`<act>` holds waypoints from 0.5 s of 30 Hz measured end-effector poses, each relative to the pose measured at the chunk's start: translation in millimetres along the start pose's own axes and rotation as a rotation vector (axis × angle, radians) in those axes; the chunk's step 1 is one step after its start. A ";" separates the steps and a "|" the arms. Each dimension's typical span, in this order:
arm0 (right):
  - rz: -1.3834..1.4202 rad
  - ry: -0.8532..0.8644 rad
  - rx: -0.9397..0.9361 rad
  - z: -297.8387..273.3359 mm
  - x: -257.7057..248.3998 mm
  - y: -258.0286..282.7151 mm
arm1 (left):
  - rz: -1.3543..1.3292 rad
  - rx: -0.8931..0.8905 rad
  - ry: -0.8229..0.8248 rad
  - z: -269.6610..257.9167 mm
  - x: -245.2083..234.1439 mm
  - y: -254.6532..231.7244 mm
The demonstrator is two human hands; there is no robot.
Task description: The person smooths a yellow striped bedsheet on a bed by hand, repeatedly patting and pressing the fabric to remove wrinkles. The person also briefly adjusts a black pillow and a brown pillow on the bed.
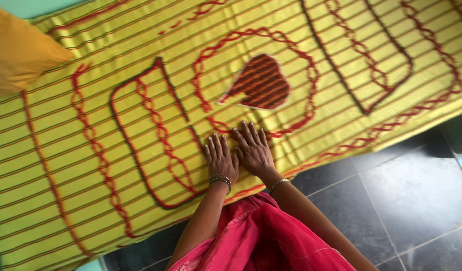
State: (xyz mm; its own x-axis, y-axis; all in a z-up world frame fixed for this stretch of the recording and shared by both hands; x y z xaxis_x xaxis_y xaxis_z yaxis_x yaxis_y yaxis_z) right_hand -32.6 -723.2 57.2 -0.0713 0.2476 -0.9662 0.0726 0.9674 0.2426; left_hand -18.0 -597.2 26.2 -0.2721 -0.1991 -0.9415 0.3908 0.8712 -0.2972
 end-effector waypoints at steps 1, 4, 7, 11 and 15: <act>0.016 -0.003 -0.003 -7.3 -6.0 -16.1 | -0.029 -0.012 -0.010 0.0 4.6 -17.1; 0.020 0.015 0.009 -32.5 -23.4 -65.8 | -0.094 -0.020 -0.046 -2.7 20.9 -72.7; -0.026 0.014 0.040 -49.4 -37.7 -111.6 | -0.104 0.022 -0.095 6.3 33.7 -119.5; -0.021 0.044 0.145 -71.6 -49.9 -158.1 | -0.103 0.085 -0.088 17.3 56.2 -172.9; -0.095 0.077 0.205 -66.4 -58.6 -164.7 | -0.175 0.118 -0.130 31.8 67.8 -185.8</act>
State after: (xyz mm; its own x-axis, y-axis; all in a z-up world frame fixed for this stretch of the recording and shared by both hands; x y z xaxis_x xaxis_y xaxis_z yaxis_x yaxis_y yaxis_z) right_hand -106.4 -893.5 79.6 -0.1627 0.1671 -0.9724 0.2615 0.9576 0.1208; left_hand -81.1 -786.8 12.5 -0.2317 -0.4050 -0.8845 0.4499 0.7616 -0.4665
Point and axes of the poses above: each hand's wrist, its own z-axis towards the middle knuckle, its own x-axis out of the palm, y = z × x, the point moved 5 cm from there along z, towards the middle knuckle, and after that the axes turned 7 degrees about -z, right-handed, at the moved point
